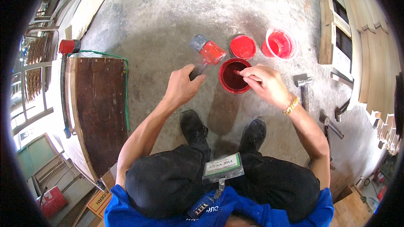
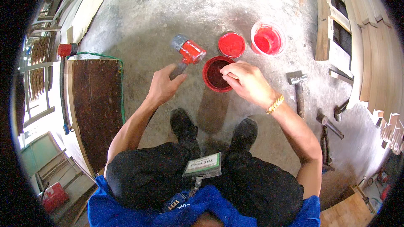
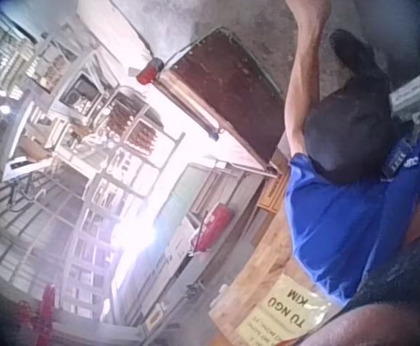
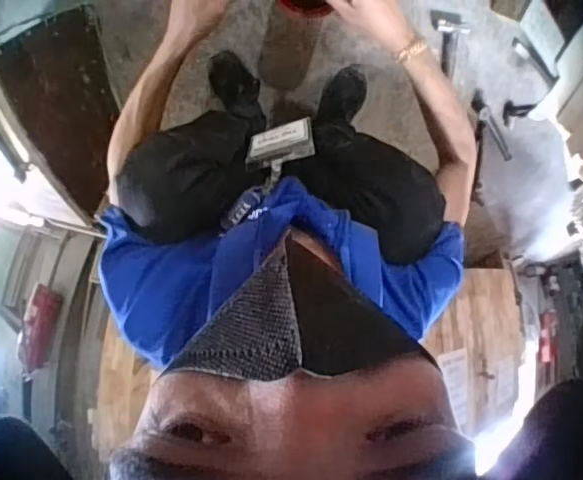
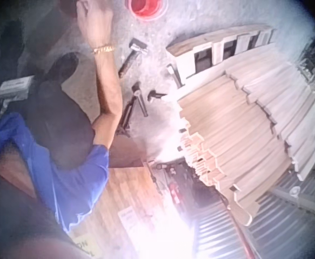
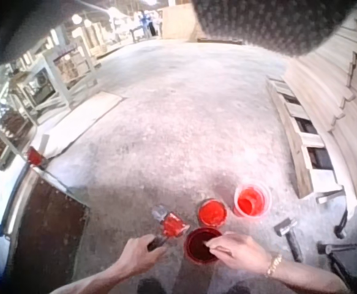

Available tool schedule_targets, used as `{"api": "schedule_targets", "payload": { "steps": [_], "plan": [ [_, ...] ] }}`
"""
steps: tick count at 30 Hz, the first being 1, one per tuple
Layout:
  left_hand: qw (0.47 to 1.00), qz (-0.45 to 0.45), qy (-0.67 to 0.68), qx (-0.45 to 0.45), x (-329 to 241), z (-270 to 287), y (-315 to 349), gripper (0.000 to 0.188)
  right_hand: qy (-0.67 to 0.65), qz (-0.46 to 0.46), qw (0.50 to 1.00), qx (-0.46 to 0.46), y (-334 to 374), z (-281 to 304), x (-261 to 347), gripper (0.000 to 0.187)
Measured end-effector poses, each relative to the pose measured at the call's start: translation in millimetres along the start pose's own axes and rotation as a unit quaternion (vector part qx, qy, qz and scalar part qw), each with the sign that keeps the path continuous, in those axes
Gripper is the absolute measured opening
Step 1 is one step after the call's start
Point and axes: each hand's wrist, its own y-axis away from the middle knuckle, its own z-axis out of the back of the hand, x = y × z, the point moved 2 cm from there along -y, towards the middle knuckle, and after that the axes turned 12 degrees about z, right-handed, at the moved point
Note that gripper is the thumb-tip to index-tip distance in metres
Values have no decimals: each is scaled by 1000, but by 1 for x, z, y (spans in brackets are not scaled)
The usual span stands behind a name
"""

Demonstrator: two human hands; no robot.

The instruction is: The person sits on the floor and uses a paintbrush to apply red paint to the head of a hammer. They repeatedly dip the brush into a paint container and coat the hammer head, then place the painted hammer on a nearby wooden surface.

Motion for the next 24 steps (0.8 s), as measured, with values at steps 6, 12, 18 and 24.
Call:
{"api": "schedule_targets", "payload": {
  "steps": [6,12,18,24],
  "plan": [
    [996,-54,-33,-56,-12,5,6,28,-57,-122,982,-132,9,27,14,5],
    [996,-69,-38,-38,-16,4,11,25,-255,-89,890,-368,11,81,41,8],
    [992,-106,-63,-27,-22,-1,15,26,-235,-93,926,-282,2,71,38,9],
    [994,-97,-51,-17,-25,0,19,26,-234,-69,907,-344,4,87,46,8]
  ]
}}
